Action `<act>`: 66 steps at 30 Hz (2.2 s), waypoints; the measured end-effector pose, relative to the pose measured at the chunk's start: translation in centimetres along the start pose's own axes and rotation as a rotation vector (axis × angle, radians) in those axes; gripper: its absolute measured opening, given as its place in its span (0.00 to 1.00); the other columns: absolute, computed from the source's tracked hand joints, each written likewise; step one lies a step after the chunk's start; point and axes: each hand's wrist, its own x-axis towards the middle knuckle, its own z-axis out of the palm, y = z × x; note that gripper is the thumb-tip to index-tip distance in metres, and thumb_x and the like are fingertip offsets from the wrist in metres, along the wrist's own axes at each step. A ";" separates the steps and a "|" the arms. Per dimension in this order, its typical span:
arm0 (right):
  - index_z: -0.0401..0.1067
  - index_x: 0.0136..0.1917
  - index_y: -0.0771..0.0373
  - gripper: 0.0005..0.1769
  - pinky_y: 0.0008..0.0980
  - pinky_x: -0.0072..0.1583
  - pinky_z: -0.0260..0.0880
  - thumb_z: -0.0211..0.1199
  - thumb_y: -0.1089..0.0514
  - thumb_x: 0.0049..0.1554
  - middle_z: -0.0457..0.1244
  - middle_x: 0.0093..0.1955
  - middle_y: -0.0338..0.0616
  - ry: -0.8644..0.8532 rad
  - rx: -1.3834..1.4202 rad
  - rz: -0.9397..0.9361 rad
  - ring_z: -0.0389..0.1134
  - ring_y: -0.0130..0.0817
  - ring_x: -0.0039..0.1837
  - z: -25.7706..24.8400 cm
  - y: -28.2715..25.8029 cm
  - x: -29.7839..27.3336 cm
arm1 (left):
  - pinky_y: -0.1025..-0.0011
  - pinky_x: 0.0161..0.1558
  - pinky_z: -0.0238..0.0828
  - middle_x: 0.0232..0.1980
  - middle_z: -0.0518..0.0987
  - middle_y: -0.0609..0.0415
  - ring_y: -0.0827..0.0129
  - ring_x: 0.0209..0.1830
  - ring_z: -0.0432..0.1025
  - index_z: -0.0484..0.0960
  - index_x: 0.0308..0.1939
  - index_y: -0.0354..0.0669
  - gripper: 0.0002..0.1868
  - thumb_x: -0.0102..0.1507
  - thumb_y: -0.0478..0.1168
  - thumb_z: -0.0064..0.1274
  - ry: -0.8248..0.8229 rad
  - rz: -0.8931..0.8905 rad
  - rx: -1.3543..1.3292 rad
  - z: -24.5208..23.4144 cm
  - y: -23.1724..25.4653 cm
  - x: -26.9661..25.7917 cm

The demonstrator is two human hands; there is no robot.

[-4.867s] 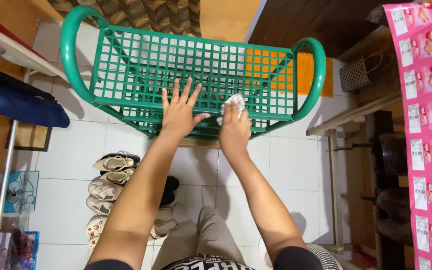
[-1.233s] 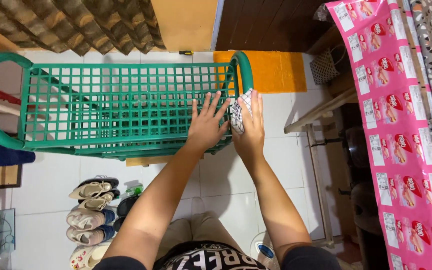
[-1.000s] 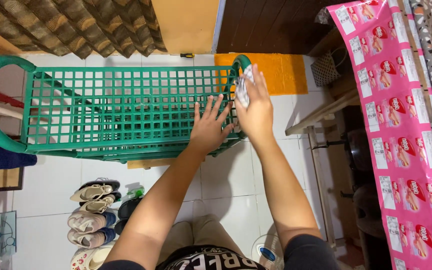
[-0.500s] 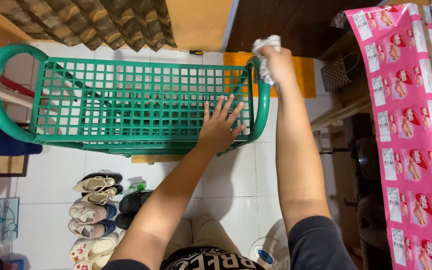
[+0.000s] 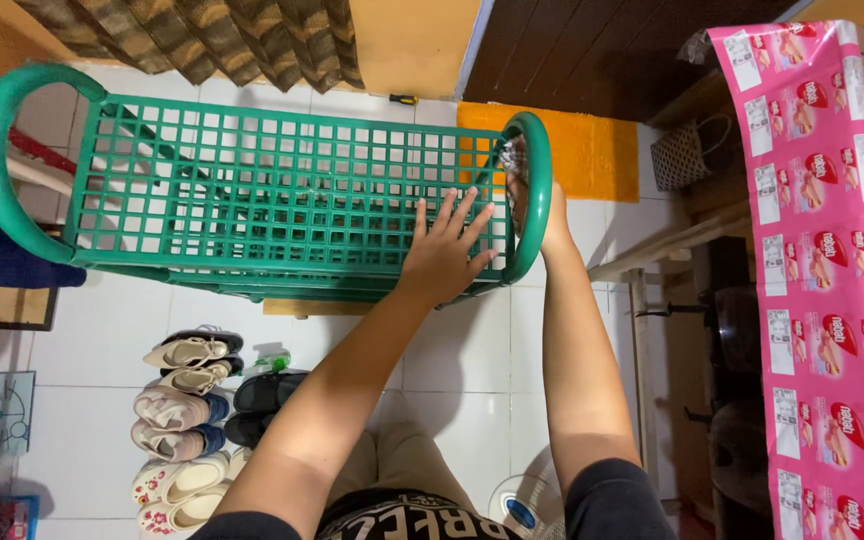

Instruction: Cleaning a green plastic multi-tier shelf using a cloth.

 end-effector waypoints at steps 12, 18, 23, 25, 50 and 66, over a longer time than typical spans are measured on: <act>0.68 0.73 0.61 0.32 0.30 0.60 0.67 0.51 0.72 0.55 0.67 0.68 0.49 -0.158 -0.242 -0.073 0.68 0.37 0.59 -0.5 -9.9 -5.1 | 0.36 0.76 0.34 0.83 0.53 0.49 0.51 0.83 0.45 0.58 0.79 0.59 0.35 0.71 0.65 0.39 0.028 -0.001 0.000 -0.5 0.3 -0.4; 0.69 0.66 0.64 0.26 0.32 0.67 0.66 0.50 0.72 0.54 0.65 0.73 0.48 -0.134 -0.149 -0.242 0.67 0.39 0.68 -1.3 -4.1 -6.6 | 0.36 0.75 0.32 0.83 0.51 0.50 0.52 0.83 0.44 0.59 0.78 0.59 0.35 0.70 0.64 0.39 0.028 -0.006 0.021 0.5 0.1 -0.3; 0.70 0.68 0.62 0.27 0.37 0.71 0.64 0.53 0.69 0.55 0.64 0.70 0.48 -0.135 -0.151 -0.240 0.65 0.41 0.70 -1.2 -7.1 -8.9 | 0.37 0.77 0.30 0.84 0.49 0.52 0.54 0.84 0.42 0.58 0.78 0.60 0.35 0.71 0.65 0.39 0.008 -0.021 0.054 0.4 0.2 -0.3; 0.71 0.70 0.62 0.28 0.37 0.71 0.63 0.55 0.67 0.55 0.65 0.68 0.47 -0.137 -0.173 -0.219 0.64 0.41 0.69 -1.3 -7.1 -9.5 | 0.37 0.77 0.30 0.84 0.49 0.53 0.55 0.84 0.42 0.58 0.79 0.60 0.35 0.71 0.65 0.39 -0.011 -0.026 0.059 0.4 0.3 -0.2; 0.66 0.70 0.70 0.26 0.34 0.73 0.62 0.49 0.70 0.58 0.64 0.69 0.48 0.085 0.426 0.032 0.65 0.35 0.70 -2.6 -4.0 -17.6 | 0.35 0.76 0.26 0.82 0.54 0.52 0.52 0.83 0.44 0.59 0.79 0.59 0.33 0.72 0.57 0.48 0.052 0.054 -0.132 -3.2 0.9 -0.9; 0.64 0.76 0.63 0.26 0.31 0.60 0.66 0.52 0.47 0.70 0.65 0.63 0.38 -0.119 0.625 0.109 0.64 0.28 0.59 2.0 7.8 -8.8 | 0.50 0.78 0.53 0.65 0.74 0.48 0.53 0.72 0.64 0.76 0.63 0.46 0.20 0.69 0.47 0.52 -0.302 -0.236 -0.108 13.9 -5.7 -13.2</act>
